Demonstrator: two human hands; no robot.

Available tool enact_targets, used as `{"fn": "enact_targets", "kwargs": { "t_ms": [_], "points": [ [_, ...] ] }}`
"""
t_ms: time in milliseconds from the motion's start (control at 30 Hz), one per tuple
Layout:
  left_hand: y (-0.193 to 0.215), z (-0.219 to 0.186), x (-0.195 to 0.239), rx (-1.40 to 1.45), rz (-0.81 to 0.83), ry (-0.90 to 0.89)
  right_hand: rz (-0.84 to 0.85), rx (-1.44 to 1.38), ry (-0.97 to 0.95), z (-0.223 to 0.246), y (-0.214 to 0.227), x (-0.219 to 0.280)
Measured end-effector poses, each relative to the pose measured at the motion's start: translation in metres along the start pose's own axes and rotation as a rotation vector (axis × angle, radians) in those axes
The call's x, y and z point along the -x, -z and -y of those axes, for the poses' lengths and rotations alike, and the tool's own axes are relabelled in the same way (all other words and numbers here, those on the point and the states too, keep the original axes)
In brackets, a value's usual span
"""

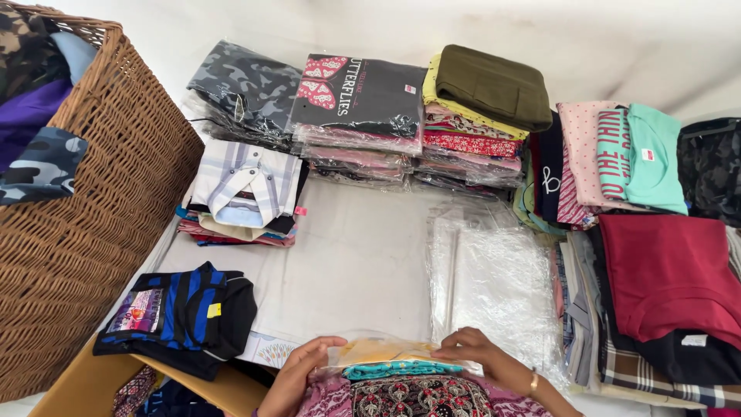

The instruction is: The person folds various clothing items, including shirts and shorts, and places them into clear plastic bags. They then stack the packaged items neatly on a pile on the floor.

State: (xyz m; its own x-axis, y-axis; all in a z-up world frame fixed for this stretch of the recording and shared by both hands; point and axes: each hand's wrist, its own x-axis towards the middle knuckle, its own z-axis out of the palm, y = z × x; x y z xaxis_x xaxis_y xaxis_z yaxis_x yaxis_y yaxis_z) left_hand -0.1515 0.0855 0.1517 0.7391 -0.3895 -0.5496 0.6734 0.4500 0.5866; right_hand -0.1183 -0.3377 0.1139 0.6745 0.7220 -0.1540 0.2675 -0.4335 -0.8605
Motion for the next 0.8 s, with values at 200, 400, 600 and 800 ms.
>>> {"fn": "enact_targets", "kwargs": {
  "t_ms": [200,400,600,800],
  "points": [
    [0.052,0.038,-0.038,-1.205,-0.026,-0.865,-0.339,0.221,0.221,-0.009,0.004,-0.049],
    [0.096,-0.02,-0.167,-0.832,-0.386,-0.716,-0.545,-0.379,-0.178,-0.051,0.032,-0.153],
    [0.117,-0.072,-0.261,-0.638,-0.623,-0.396,-0.754,-0.729,-0.619,-0.204,-0.001,-0.243],
    [0.082,0.008,-0.286,-1.61,-0.761,-0.792,-0.765,-0.847,-0.7,-0.196,-0.006,-0.233]
  ]
}}
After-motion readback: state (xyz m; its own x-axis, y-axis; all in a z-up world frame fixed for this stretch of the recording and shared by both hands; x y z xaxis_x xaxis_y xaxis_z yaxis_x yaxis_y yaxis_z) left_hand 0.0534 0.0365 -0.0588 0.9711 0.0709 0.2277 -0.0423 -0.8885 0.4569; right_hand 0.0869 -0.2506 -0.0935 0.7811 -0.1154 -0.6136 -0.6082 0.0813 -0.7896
